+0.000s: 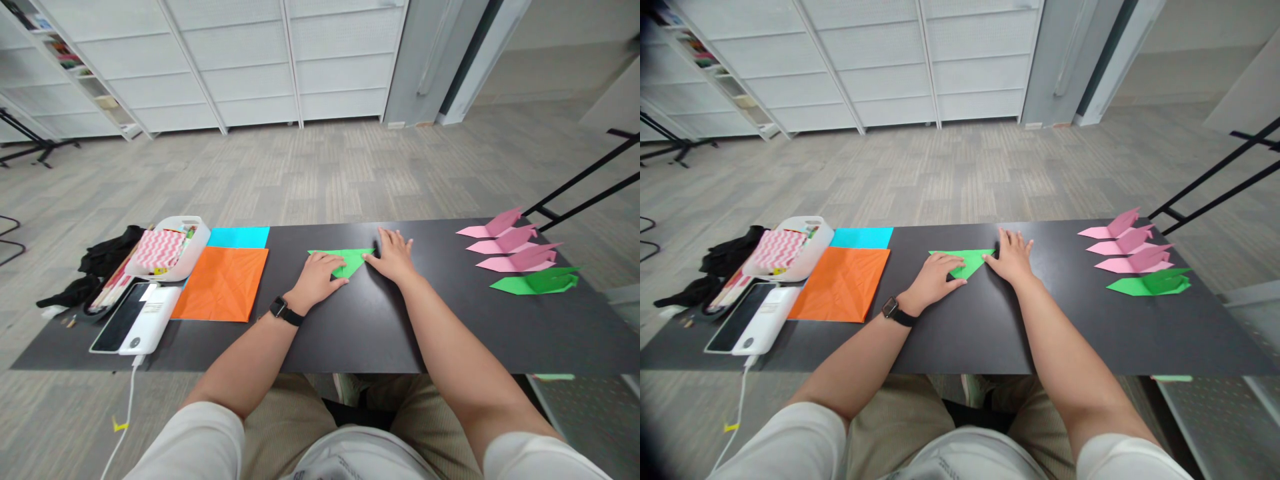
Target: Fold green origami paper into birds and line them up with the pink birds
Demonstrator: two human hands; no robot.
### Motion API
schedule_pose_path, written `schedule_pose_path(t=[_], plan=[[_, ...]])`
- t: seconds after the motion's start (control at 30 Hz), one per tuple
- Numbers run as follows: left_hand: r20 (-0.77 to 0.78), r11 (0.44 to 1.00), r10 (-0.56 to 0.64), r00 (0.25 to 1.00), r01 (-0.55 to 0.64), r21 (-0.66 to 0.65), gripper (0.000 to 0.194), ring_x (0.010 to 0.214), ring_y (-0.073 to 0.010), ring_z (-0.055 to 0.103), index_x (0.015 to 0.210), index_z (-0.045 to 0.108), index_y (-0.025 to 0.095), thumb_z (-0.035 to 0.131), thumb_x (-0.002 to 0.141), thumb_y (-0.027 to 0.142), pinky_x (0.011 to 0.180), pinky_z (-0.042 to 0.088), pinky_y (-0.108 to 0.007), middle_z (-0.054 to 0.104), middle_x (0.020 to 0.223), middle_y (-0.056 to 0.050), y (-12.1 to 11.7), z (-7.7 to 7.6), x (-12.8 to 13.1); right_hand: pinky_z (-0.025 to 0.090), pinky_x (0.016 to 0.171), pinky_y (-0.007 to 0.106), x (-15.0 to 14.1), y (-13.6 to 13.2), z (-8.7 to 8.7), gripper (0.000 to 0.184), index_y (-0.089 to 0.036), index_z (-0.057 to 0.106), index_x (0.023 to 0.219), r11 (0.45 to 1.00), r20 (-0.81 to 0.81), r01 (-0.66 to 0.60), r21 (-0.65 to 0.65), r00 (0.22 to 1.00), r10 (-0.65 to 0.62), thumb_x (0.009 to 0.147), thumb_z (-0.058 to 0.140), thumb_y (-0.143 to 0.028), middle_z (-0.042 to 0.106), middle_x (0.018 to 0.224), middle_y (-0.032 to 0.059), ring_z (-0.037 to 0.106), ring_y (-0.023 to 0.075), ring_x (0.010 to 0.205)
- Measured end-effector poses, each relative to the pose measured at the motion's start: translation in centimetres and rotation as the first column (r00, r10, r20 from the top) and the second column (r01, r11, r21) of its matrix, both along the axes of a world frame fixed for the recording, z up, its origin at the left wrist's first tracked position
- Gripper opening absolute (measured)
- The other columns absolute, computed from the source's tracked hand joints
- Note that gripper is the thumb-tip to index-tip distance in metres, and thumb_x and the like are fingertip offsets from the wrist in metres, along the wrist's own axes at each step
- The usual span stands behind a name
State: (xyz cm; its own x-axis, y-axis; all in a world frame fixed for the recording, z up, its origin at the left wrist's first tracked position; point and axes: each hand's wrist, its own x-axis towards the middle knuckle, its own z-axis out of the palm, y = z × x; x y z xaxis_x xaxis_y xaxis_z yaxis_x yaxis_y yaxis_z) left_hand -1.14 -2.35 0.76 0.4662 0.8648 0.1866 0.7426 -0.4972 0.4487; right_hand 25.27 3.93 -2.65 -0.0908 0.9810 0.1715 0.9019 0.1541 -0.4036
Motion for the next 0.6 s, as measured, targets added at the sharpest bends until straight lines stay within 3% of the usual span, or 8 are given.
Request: schedule_pose_path(t=[0.2, 0.3, 0.4, 0.5, 0.6], plan=[[-0.011, 0.999, 0.021, 1.0, -0.021, -0.028, 0.04, 0.134, -0.0295, 0.058, 0.13, 0.075, 0.028, 0.079, 0.095, 0.045, 0.125, 0.032, -0.052, 0.07, 0.146, -0.004, -0.2, 0.5, 0.2, 0.009, 0.122, 0.081, 0.6, 0.7, -0.1, 0.086, -0.017, 0.039, 0.163, 0.988, 0.011, 0.153, -0.01, 0.988, -0.153, 0.093, 0.065, -0.06, 0.04, 0.167, 0.0249, 0.025, 0.0501, 0.159], [-0.01, 0.999, 0.033, 0.999, -0.033, -0.041, 0.039, 0.135, -0.0302, 0.058, 0.13, 0.075, 0.028, 0.078, 0.095, 0.045, 0.128, 0.028, -0.056, 0.07, 0.147, -0.005, -0.3, 0.6, 0.2, 0.011, 0.123, 0.079, 0.9, 0.9, 0.1, 0.082, -0.016, 0.039, 0.161, 0.974, 0.011, 0.227, -0.023, 0.974, -0.226, 0.093, 0.066, -0.053, 0.04, 0.167, 0.0253, 0.026, 0.0484, 0.159], [-0.006, 0.998, 0.028, 1.0, -0.029, -0.052, 0.039, 0.136, -0.0304, 0.058, 0.131, 0.075, 0.028, 0.077, 0.095, 0.045, 0.129, 0.027, -0.056, 0.069, 0.149, -0.005, -0.3, 0.5, 0.1, 0.016, 0.123, 0.077, 1.2, 1.1, 0.4, 0.072, -0.014, 0.043, 0.159, 0.96, -0.039, 0.275, 0.045, 0.961, -0.273, 0.096, 0.062, -0.043, 0.047, 0.161, 0.0258, 0.033, 0.0457, 0.155], [-0.018, 0.997, 0.014, 1.0, -0.016, -0.069, 0.036, 0.142, -0.0303, 0.055, 0.134, 0.074, 0.031, 0.072, 0.099, 0.043, 0.134, 0.013, -0.062, 0.066, 0.152, -0.004, -0.3, 0.6, 0.1, 0.025, 0.124, 0.071, 1.1, 1.0, 0.8, 0.059, -0.015, 0.051, 0.154, 0.971, -0.114, 0.205, 0.123, 0.975, -0.192, 0.099, 0.055, -0.037, 0.056, 0.151, 0.0241, 0.046, 0.0397, 0.146], [-0.043, 0.995, -0.041, 0.998, 0.037, -0.093, 0.035, 0.154, -0.0305, 0.047, 0.139, 0.07, 0.034, 0.062, 0.105, 0.036, 0.133, -0.002, -0.069, 0.062, 0.157, -0.003, -0.5, 0.8, 0.2, 0.025, 0.126, 0.069, 0.3, 0.4, 1.2, 0.043, -0.023, 0.07, 0.137, 0.987, -0.123, 0.011, 0.158, 0.992, 0.009, 0.1, 0.058, -0.041, 0.061, 0.144, 0.0176, 0.053, 0.0367, 0.139]])
